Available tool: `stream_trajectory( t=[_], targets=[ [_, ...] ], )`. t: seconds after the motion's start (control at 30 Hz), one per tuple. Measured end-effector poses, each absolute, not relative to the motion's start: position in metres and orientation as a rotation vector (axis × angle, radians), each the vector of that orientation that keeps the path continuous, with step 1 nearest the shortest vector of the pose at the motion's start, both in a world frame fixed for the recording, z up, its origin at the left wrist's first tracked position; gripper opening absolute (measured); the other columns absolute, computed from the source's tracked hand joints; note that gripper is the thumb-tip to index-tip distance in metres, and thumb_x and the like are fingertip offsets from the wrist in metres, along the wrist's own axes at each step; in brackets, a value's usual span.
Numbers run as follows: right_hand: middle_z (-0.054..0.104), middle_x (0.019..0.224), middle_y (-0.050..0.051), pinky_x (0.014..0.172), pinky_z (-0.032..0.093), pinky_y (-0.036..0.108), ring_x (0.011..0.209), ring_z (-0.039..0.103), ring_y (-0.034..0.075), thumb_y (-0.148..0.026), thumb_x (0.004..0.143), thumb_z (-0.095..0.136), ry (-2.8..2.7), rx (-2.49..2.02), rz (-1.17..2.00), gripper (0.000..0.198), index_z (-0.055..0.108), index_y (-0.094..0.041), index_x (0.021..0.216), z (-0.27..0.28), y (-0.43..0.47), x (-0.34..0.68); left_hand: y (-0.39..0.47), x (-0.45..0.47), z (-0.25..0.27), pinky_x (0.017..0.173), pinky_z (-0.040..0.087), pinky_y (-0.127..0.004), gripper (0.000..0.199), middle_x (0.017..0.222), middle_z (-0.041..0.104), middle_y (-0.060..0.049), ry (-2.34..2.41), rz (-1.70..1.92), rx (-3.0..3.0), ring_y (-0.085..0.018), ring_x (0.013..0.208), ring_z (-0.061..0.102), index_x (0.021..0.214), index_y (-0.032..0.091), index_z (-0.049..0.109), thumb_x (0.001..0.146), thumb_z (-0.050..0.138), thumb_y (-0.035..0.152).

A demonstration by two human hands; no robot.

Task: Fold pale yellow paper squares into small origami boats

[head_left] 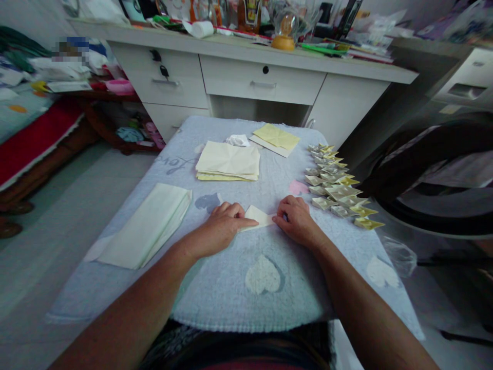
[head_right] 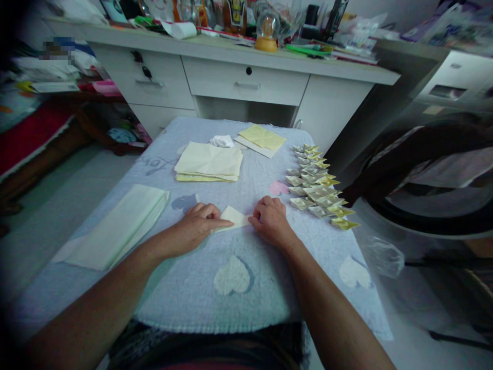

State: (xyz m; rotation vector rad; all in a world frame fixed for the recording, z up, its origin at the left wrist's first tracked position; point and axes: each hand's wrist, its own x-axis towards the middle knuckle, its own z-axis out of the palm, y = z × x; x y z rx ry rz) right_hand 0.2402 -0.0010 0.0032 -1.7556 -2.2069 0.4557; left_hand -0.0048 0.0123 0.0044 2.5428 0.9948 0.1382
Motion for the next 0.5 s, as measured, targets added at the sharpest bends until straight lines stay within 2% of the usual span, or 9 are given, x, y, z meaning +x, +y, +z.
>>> stream_trajectory(
  t=[0.17,0.33,0.5],
  targets=[
    [0.059,0.098,0.007,0.080,0.032,0.037,0.093,0.048,0.024,-0.027,0.082,0.063,-2.207,-1.750,0.439,0.013,0.063,-0.019,0.072,0.0007,-0.0002,0.2415,0.0137,-0.0059,0.0031,0.086,0.032,-0.033,0.044,0.101,0.052,-0.004,1.014,0.133,2.507,-0.020,0.096,0.041,0.126,0.041,0.060,0.095,0.042,0.017],
    [0.058,0.092,0.007,0.082,0.034,0.037,0.091,0.049,0.024,-0.025,0.081,0.062,-2.194,-1.743,0.414,0.008,0.062,-0.018,0.077,-0.0012,0.0008,0.2440,0.0143,-0.0050,0.0046,0.086,0.033,-0.034,0.036,0.100,0.053,-0.005,1.030,0.172,2.451,-0.020,0.097,0.043,0.120,0.039,0.066,0.097,0.042,0.024],
    [0.059,0.090,0.007,0.083,0.037,0.038,0.089,0.050,0.024,-0.021,0.079,0.060,-2.113,-1.692,0.422,0.007,0.061,-0.018,0.085,0.0010,0.0005,0.2480,0.0137,-0.0039,0.0076,0.086,0.033,-0.035,0.035,0.101,0.053,-0.005,1.052,0.140,2.437,-0.021,0.097,0.043,0.120,0.039,0.066,0.096,0.045,0.024]
  ],
)
